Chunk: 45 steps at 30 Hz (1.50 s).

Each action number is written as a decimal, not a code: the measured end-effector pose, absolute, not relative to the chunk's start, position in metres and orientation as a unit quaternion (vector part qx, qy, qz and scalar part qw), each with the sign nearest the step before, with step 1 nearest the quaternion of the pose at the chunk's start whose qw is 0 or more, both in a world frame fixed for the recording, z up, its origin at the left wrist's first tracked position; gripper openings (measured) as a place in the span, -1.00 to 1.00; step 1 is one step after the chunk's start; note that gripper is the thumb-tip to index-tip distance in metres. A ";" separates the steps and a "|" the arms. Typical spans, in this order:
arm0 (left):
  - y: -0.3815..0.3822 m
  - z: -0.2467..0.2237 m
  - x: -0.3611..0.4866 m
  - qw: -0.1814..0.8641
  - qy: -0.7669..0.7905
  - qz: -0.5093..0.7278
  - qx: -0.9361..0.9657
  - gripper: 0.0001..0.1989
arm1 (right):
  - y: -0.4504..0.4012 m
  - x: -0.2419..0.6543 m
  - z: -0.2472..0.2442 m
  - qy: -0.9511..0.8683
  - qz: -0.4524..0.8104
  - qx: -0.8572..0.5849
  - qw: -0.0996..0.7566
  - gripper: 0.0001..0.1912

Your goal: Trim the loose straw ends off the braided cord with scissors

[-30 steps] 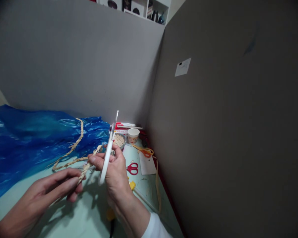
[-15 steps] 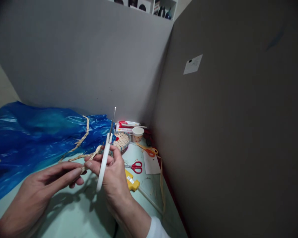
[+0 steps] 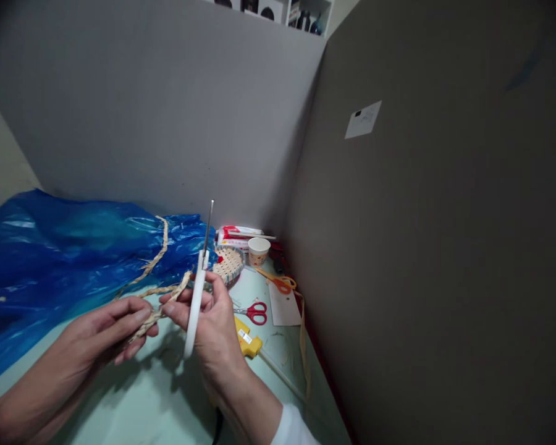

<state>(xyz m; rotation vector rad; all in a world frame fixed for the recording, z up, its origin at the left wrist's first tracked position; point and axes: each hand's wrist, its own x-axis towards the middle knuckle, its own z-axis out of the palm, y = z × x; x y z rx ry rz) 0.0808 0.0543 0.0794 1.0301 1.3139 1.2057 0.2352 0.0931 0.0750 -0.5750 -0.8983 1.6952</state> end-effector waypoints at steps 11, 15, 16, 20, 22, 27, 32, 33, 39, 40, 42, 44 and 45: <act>0.052 0.087 0.084 0.346 0.611 0.509 0.498 -0.63 | 0.100 0.235 0.071 -0.372 0.687 -0.275 0.560 -0.34; 0.054 0.096 0.092 0.306 0.644 0.497 0.494 -0.63 | 0.100 0.235 0.070 -0.361 0.679 -0.284 0.573 -0.32; 0.054 0.097 0.093 0.298 0.653 0.496 0.488 -0.64 | 0.099 0.235 0.071 -0.365 0.676 -0.287 0.573 -0.32; 0.055 0.098 0.090 0.285 0.660 0.487 0.495 -0.68 | 0.098 0.238 0.076 -0.385 0.659 -0.300 0.572 -0.30; 0.055 0.095 0.086 0.311 0.638 0.477 0.518 -0.68 | 0.099 0.241 0.079 -0.394 0.653 -0.304 0.571 -0.30; 0.056 0.093 0.083 0.473 0.597 0.418 0.496 -0.63 | 0.101 0.246 0.083 -0.413 0.641 -0.319 0.563 -0.28; 0.058 0.100 0.088 0.468 0.603 0.400 0.508 -0.64 | 0.103 0.247 0.083 -0.405 0.643 -0.346 0.550 -0.29; 0.058 0.101 0.089 0.456 0.602 0.395 0.523 -0.64 | 0.103 0.247 0.083 -0.403 0.642 -0.354 0.548 -0.30; 0.053 0.100 0.091 0.394 0.620 0.415 0.537 -0.49 | 0.105 0.248 0.084 -0.403 0.633 -0.391 0.533 -0.31; 0.052 0.098 0.090 0.394 0.617 0.415 0.540 -0.45 | 0.105 0.248 0.084 -0.406 0.631 -0.395 0.531 -0.31; 0.052 0.093 0.087 0.406 0.600 0.408 0.555 -0.41 | 0.104 0.248 0.084 -0.412 0.627 -0.401 0.526 -0.30; 0.052 0.087 0.083 0.440 0.568 0.400 0.568 -0.42 | 0.105 0.248 0.082 -0.423 0.626 -0.406 0.515 -0.29; 0.052 0.085 0.081 0.466 0.552 0.397 0.566 -0.45 | 0.106 0.249 0.081 -0.432 0.625 -0.408 0.506 -0.29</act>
